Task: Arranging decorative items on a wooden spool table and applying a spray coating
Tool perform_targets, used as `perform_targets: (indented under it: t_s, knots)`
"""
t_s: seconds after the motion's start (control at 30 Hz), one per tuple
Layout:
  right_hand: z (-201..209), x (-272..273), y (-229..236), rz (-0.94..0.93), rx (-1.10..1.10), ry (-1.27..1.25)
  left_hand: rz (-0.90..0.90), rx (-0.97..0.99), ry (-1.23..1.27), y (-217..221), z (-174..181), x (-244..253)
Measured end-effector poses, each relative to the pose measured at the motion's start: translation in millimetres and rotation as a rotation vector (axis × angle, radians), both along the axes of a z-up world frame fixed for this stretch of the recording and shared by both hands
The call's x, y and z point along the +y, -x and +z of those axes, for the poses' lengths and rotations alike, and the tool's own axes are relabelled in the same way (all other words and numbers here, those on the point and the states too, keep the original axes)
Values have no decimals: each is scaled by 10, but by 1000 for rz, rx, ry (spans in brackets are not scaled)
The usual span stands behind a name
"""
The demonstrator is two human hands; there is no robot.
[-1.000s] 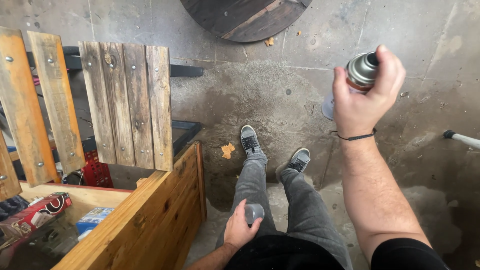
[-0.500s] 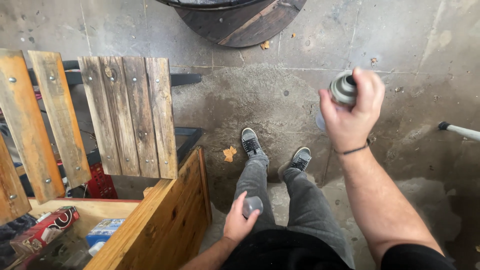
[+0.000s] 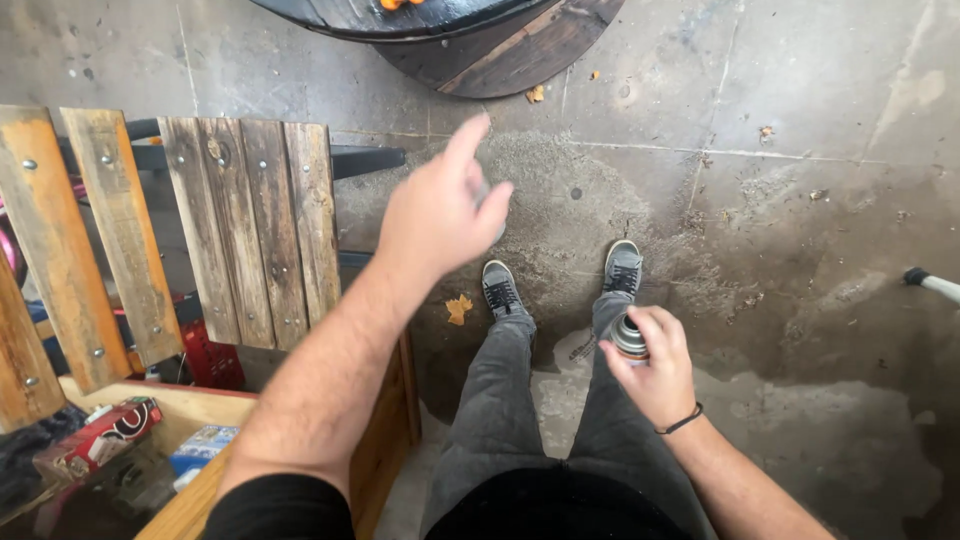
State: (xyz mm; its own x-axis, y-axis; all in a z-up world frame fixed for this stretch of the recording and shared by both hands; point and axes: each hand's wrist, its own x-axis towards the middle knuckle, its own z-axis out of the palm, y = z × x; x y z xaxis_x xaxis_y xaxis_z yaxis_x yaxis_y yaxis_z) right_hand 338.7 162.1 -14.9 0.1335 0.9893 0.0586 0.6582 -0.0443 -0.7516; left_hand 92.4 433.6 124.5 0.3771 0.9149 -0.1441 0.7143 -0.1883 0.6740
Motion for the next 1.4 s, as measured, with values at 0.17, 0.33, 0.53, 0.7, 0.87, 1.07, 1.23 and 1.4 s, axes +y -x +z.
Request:
perform_targets:
  t_s: [0.17,0.33,0.53,0.7,0.87,1.07,1.23,1.4]
  knots:
    - [-135,-10,-344,154,63,87,-40,539,293,-774,257,779]
    - [-115,126,-779,152,57,60,42,510,234,-1022,-67,1197]
    - [-236,156,-1180,131,28,76,64,557,240,-1153,-325,1391]
    - [-305,183,-1301,115,31,77,90,588,269,-1237,-309,1432]
    - [-281,219,-1295,116,56,88,82,581,277,-1272,-159,1378]
    - [-199,320,-1268,174,86,44,-81,594,704,-1295,367,528]
    - [53,707,-1182,211,44,-35,-130,511,1094,-562,-396,-1117]
    - [530,1511,-1051,224,-89,-178,206,328,1291,156,-1173,-2770]
